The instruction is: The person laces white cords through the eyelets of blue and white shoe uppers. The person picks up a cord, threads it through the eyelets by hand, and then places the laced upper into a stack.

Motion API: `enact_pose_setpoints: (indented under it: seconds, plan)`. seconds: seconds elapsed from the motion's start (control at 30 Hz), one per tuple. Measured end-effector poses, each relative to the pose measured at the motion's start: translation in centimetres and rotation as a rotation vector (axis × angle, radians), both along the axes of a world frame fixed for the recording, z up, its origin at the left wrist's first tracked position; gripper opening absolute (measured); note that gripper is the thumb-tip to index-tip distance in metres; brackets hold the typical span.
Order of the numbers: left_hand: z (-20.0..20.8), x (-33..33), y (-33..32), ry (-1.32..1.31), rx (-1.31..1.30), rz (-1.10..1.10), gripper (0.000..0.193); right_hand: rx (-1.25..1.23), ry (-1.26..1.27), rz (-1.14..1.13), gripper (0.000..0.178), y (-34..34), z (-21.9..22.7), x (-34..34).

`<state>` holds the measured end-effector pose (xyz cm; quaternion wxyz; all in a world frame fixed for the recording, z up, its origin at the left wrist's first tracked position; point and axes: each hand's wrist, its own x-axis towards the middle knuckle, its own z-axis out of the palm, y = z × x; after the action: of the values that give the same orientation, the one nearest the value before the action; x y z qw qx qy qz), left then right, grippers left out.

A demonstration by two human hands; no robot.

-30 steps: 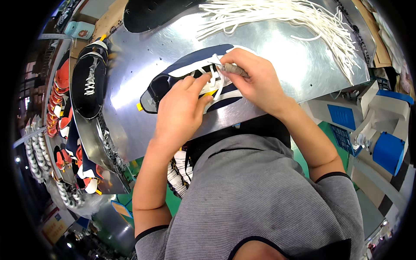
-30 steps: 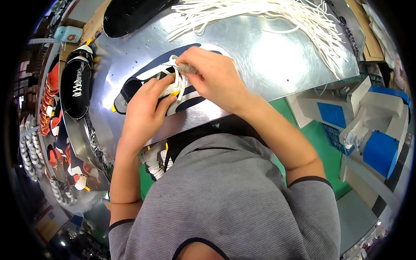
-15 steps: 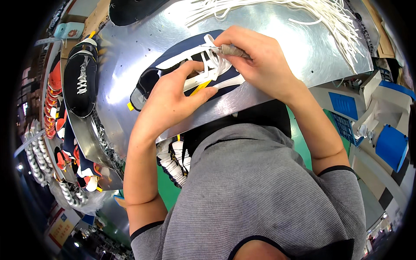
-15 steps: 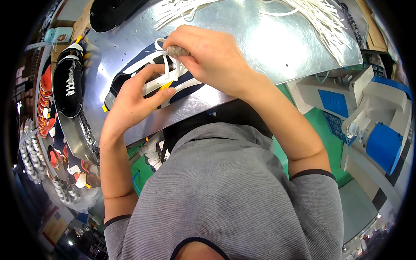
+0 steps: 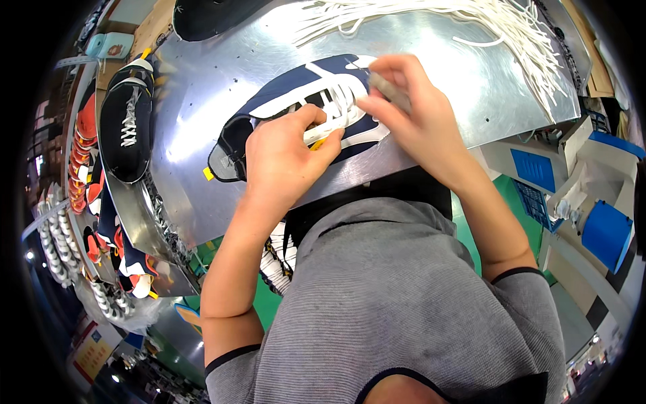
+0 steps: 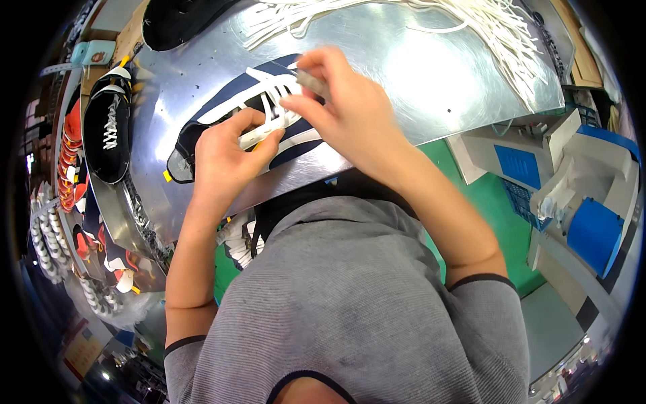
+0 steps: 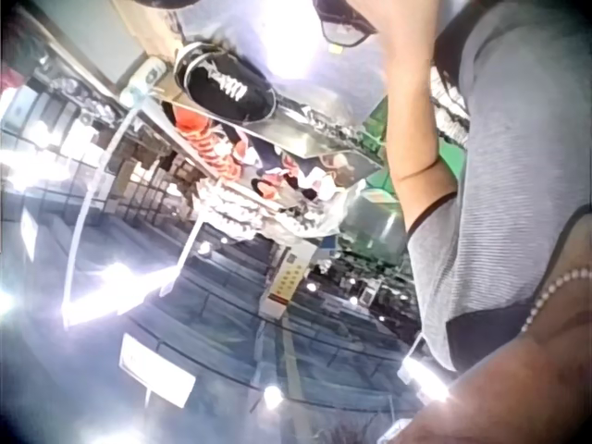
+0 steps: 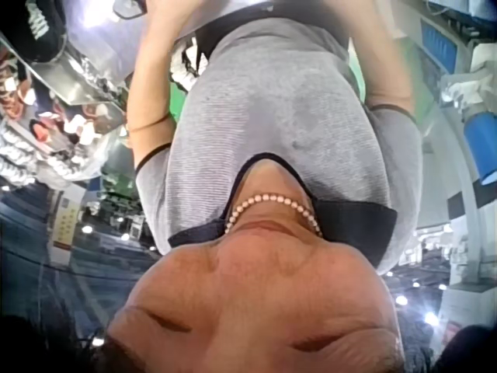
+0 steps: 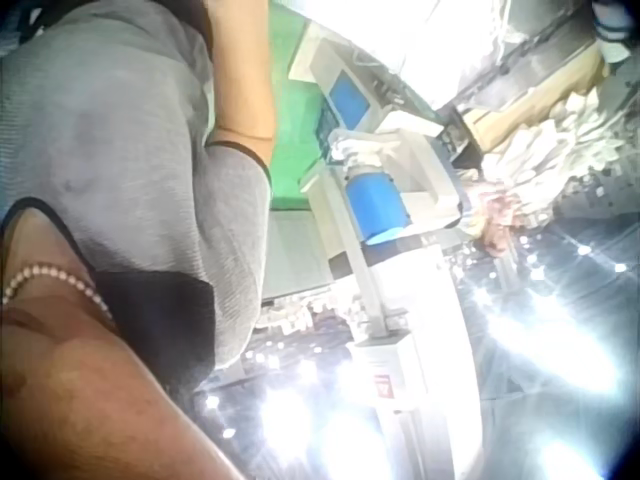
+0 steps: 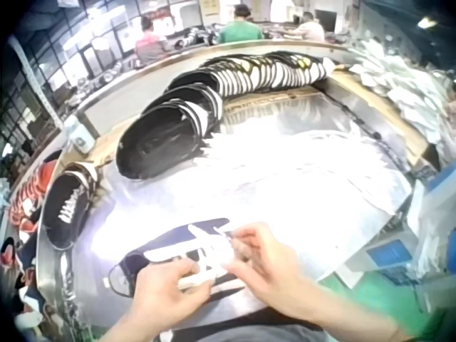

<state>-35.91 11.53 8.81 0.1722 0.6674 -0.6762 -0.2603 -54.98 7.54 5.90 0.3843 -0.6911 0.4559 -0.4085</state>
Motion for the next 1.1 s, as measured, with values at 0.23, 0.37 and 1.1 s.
enact_pose_setpoints:
  seconds: [0.23,0.37,1.1]
  plan:
    - [-0.8,0.4,0.1,0.000,-0.092,-0.042,0.029,0.304,0.068,0.136,0.016,3.9,0.2,-1.6]
    - [-0.9,0.4,0.1,0.011,-0.101,-0.049,0.030,0.287,0.097,0.151,0.015,3.7,-0.1,-1.3]
    - [-0.7,0.5,3.7,-0.283,-0.546,-0.296,0.013,-0.088,-0.274,0.157,0.024,0.0,4.8,-3.9]
